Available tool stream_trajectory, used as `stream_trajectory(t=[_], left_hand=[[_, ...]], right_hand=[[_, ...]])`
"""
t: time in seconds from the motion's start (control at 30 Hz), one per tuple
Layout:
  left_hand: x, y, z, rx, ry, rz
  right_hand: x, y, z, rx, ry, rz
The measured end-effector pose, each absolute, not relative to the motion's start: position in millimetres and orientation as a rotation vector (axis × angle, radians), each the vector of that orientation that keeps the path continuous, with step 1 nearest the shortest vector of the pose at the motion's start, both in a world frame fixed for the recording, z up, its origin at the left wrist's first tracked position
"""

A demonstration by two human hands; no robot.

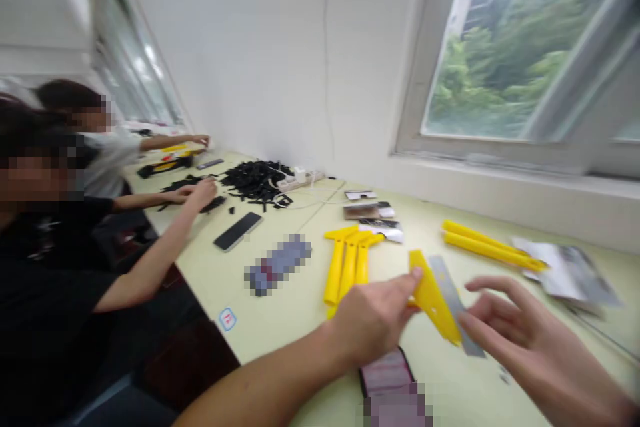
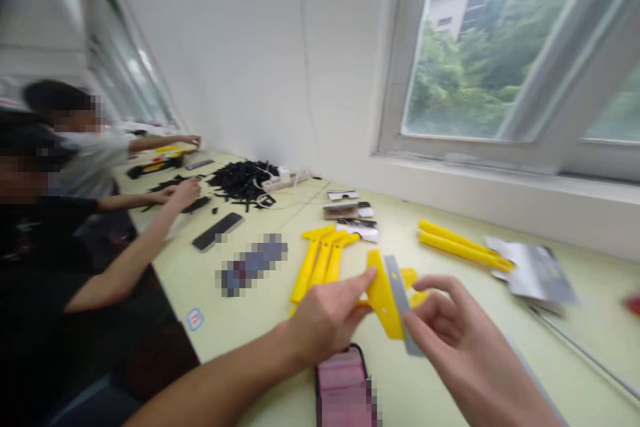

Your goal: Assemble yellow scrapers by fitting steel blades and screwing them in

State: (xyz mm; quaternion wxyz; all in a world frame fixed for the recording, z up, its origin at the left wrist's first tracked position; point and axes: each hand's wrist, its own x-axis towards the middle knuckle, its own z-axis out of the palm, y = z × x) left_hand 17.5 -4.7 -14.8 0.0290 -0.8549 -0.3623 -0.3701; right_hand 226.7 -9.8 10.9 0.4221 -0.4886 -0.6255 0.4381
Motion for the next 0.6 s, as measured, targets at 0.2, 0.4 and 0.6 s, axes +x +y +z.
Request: stream_trajectory(t=[0.2,0.4,0.6], left_hand=[[14,3,-20,-2.607,-1.089,-1.182],[14,0,-19,-2.566,-1.081,-1.166],[14,1,-19,-2.558,-1.084,-1.151]], right_hand=[[222,-17,36,-1.211,-1.509,1.195],[220,-21,37,-1.182,-1.494,1.207],[218,-21,37,-1.169,-1.462,1.227]])
